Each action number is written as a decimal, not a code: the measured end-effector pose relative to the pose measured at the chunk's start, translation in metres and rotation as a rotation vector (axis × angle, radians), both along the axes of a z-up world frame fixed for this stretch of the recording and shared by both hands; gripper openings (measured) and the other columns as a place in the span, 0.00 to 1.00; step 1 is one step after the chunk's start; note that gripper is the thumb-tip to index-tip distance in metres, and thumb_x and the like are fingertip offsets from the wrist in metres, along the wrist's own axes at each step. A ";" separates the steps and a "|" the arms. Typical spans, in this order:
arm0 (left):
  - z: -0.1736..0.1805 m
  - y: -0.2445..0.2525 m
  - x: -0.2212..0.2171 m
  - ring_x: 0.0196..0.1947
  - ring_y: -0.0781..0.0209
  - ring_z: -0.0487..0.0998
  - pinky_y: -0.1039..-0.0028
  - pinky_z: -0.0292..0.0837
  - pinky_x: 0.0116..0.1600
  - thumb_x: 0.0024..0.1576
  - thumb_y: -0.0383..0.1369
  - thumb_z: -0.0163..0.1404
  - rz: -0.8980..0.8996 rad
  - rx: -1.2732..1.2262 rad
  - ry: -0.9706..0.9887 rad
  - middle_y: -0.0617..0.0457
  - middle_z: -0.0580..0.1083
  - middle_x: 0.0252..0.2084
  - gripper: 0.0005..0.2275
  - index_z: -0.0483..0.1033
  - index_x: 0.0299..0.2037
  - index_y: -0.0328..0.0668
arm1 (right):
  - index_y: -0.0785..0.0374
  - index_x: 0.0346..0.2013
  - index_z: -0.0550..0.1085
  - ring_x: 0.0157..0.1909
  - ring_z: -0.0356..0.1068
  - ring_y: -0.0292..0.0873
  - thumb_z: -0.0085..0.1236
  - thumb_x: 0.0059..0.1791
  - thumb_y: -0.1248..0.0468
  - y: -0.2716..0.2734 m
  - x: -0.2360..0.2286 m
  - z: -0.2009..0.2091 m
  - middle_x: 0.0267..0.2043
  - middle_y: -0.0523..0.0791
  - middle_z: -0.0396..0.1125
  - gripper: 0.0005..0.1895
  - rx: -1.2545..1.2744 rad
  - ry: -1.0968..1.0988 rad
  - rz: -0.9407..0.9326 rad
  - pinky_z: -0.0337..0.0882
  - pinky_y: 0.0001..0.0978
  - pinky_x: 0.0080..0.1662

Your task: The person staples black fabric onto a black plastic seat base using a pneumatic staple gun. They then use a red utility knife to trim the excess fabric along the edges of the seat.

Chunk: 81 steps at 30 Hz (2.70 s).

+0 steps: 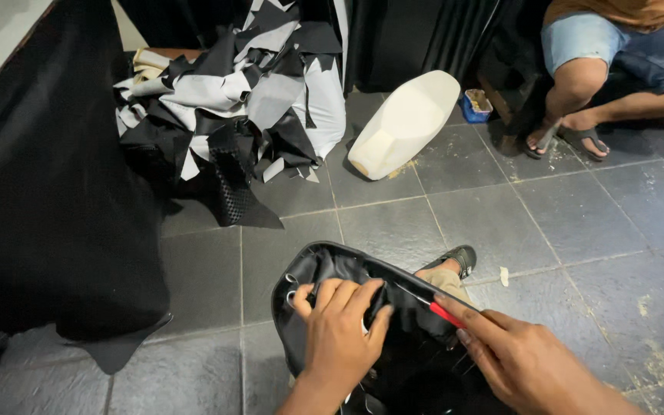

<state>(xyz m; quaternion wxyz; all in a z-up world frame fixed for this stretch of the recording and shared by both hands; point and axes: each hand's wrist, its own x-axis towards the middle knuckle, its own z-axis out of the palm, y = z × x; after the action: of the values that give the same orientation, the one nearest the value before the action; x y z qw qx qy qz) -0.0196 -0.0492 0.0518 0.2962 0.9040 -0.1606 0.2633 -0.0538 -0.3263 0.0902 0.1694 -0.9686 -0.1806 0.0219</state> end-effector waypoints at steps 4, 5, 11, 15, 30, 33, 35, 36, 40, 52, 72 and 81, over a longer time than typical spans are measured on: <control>0.004 -0.003 -0.002 0.46 0.59 0.75 0.52 0.50 0.61 0.58 0.39 0.55 -0.027 -0.059 -0.035 0.64 0.76 0.39 0.07 0.83 0.44 0.57 | 0.24 0.77 0.63 0.37 0.82 0.51 0.49 0.55 0.50 -0.002 0.000 0.006 0.40 0.35 0.79 0.33 -0.052 0.120 -0.071 0.80 0.44 0.40; 0.007 -0.003 0.000 0.47 0.60 0.76 0.53 0.49 0.61 0.58 0.36 0.54 -0.041 -0.115 -0.052 0.64 0.75 0.39 0.05 0.83 0.39 0.60 | 0.24 0.77 0.62 0.38 0.82 0.52 0.49 0.55 0.49 0.000 0.002 0.008 0.41 0.35 0.79 0.33 -0.061 0.158 -0.073 0.80 0.44 0.41; -0.006 -0.006 0.001 0.48 0.59 0.77 0.51 0.51 0.60 0.56 0.40 0.62 0.007 -0.100 -0.182 0.63 0.75 0.39 0.04 0.81 0.33 0.59 | 0.26 0.77 0.61 0.37 0.80 0.57 0.49 0.56 0.51 0.009 0.006 0.015 0.40 0.35 0.77 0.33 -0.136 0.131 -0.007 0.80 0.52 0.38; -0.005 -0.005 0.002 0.49 0.59 0.78 0.51 0.51 0.62 0.59 0.37 0.59 -0.002 -0.095 -0.197 0.64 0.75 0.38 0.02 0.81 0.34 0.58 | 0.29 0.77 0.61 0.33 0.79 0.59 0.50 0.56 0.50 0.017 0.012 0.016 0.38 0.39 0.76 0.32 -0.179 0.075 0.029 0.78 0.55 0.35; -0.013 0.000 0.008 0.53 0.58 0.79 0.49 0.49 0.63 0.58 0.36 0.58 -0.045 -0.104 -0.198 0.68 0.78 0.38 0.01 0.82 0.35 0.60 | 0.31 0.74 0.63 0.21 0.78 0.63 0.53 0.52 0.49 0.021 0.005 -0.009 0.42 0.37 0.73 0.33 -0.338 -0.196 -0.002 0.79 0.61 0.21; -0.007 0.002 0.005 0.54 0.57 0.77 0.51 0.49 0.62 0.54 0.33 0.57 -0.086 -0.086 -0.161 0.68 0.77 0.39 0.04 0.81 0.34 0.61 | 0.30 0.76 0.61 0.24 0.77 0.57 0.54 0.52 0.49 0.016 0.001 -0.016 0.37 0.35 0.72 0.36 -0.320 -0.139 -0.023 0.80 0.55 0.24; -0.001 0.000 0.004 0.55 0.54 0.76 0.47 0.51 0.63 0.56 0.35 0.57 -0.137 -0.084 -0.115 0.67 0.76 0.39 0.02 0.83 0.35 0.58 | 0.26 0.77 0.58 0.21 0.78 0.65 0.53 0.52 0.45 0.019 0.001 -0.020 0.45 0.38 0.71 0.37 -0.363 -0.115 -0.058 0.78 0.65 0.23; -0.001 0.000 0.004 0.55 0.54 0.76 0.47 0.51 0.63 0.56 0.35 0.57 -0.145 -0.085 -0.116 0.67 0.76 0.39 0.02 0.83 0.35 0.58 | 0.26 0.77 0.58 0.21 0.78 0.65 0.53 0.52 0.45 0.022 0.001 -0.020 0.45 0.38 0.71 0.37 -0.364 -0.116 -0.066 0.78 0.65 0.23; -0.004 0.006 0.005 0.57 0.51 0.74 0.48 0.50 0.64 0.59 0.38 0.54 -0.184 -0.091 -0.066 0.63 0.74 0.42 0.04 0.82 0.34 0.57 | 0.30 0.75 0.61 0.20 0.77 0.64 0.54 0.52 0.48 0.026 -0.001 -0.015 0.45 0.40 0.71 0.35 -0.340 -0.153 -0.063 0.79 0.60 0.21; 0.012 -0.022 -0.003 0.61 0.47 0.67 0.34 0.48 0.65 0.52 0.60 0.64 -0.179 0.120 0.099 0.54 0.72 0.48 0.21 0.83 0.27 0.51 | 0.23 0.78 0.53 0.29 0.79 0.59 0.51 0.53 0.44 0.002 -0.023 -0.020 0.42 0.36 0.70 0.38 -0.430 0.030 -0.177 0.80 0.58 0.26; -0.008 0.002 0.015 0.51 0.60 0.76 0.56 0.50 0.56 0.56 0.40 0.63 -0.365 -0.166 0.164 0.70 0.79 0.34 0.04 0.87 0.34 0.57 | 0.31 0.75 0.64 0.19 0.75 0.59 0.56 0.53 0.45 0.013 -0.022 -0.014 0.34 0.41 0.70 0.34 -0.309 -0.147 -0.105 0.76 0.57 0.18; -0.012 0.019 0.014 0.61 0.51 0.74 0.54 0.49 0.63 0.58 0.44 0.62 -0.573 -0.215 0.246 0.69 0.77 0.39 0.07 0.87 0.35 0.56 | 0.26 0.76 0.58 0.27 0.79 0.49 0.55 0.50 0.48 -0.048 -0.069 -0.020 0.39 0.32 0.68 0.38 -0.349 -0.082 -0.153 0.83 0.52 0.24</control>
<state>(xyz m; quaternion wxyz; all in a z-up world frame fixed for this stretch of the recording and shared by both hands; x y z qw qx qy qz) -0.0059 -0.0299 0.0398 0.4693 0.8106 -0.3425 0.0735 -0.1224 -0.3744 0.0703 -0.0078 -0.9943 -0.1067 0.0003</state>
